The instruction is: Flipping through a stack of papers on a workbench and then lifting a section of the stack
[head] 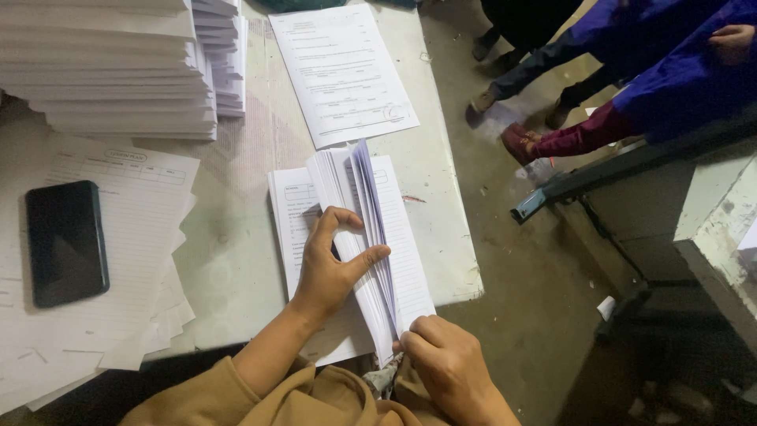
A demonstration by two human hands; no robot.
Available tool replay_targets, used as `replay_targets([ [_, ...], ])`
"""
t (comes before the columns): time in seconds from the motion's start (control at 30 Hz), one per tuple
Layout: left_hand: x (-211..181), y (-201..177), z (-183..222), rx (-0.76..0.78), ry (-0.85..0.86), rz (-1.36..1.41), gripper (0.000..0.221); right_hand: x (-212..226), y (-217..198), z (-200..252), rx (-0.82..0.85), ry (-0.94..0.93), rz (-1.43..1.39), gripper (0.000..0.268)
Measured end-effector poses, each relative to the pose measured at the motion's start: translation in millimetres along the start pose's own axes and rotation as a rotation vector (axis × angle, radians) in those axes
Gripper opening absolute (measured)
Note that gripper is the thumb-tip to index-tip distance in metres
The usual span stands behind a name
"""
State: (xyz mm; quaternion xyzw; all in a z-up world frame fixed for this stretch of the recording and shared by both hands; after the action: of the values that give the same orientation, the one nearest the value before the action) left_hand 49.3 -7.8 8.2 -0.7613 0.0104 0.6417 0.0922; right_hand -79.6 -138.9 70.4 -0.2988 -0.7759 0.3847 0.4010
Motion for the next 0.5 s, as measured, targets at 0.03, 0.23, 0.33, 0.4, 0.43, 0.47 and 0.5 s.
replay_targets([
  [0.03,-0.3,-0.1,0.0,0.001,0.001,0.000,0.038,-0.1,0.3,-0.2,-0.001,0.001,0.000,0.027],
  [0.23,-1.5,-0.5,0.4,0.002,0.003,-0.011,0.036,-1.3,0.2,1.4,-0.004,-0.003,0.024,0.020],
  [0.33,-2.5,-0.5,0.2,0.005,-0.002,-0.002,0.036,-1.1,-0.7,0.1,-0.006,0.000,-0.002,0.026],
  [0.4,-4.4,-1.1,0.2,-0.006,0.021,-0.025,0.033,-1.5,-1.2,0.7,-0.011,0.009,-0.004,0.022],
  [0.43,-6.5,-0.7,0.3,-0.005,0.021,-0.025,0.033,-1.4,-1.3,1.1,-0.012,0.010,-0.004,0.022],
  [0.47,-7.5,-0.7,0.2,-0.013,-0.001,-0.003,0.031,-1.9,-1.4,1.4,-0.013,0.019,0.005,0.026],
  [0.5,-8.4,-0.7,0.2,-0.020,-0.023,0.019,0.030,-2.3,-1.5,1.6,-0.015,0.027,0.014,0.030],
])
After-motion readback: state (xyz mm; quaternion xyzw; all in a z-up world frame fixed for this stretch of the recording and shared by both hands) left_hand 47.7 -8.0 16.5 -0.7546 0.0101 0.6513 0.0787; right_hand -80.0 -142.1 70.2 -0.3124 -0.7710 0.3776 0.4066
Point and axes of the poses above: each hand's wrist, its own z-axis away from the middle knuckle, its own y-axis out of the palm, x = y × z, the point moved 5 cm from there along -z, towards the middle knuckle, and after that the axes turned 2 degrees about -z, right-handed, at the moved point
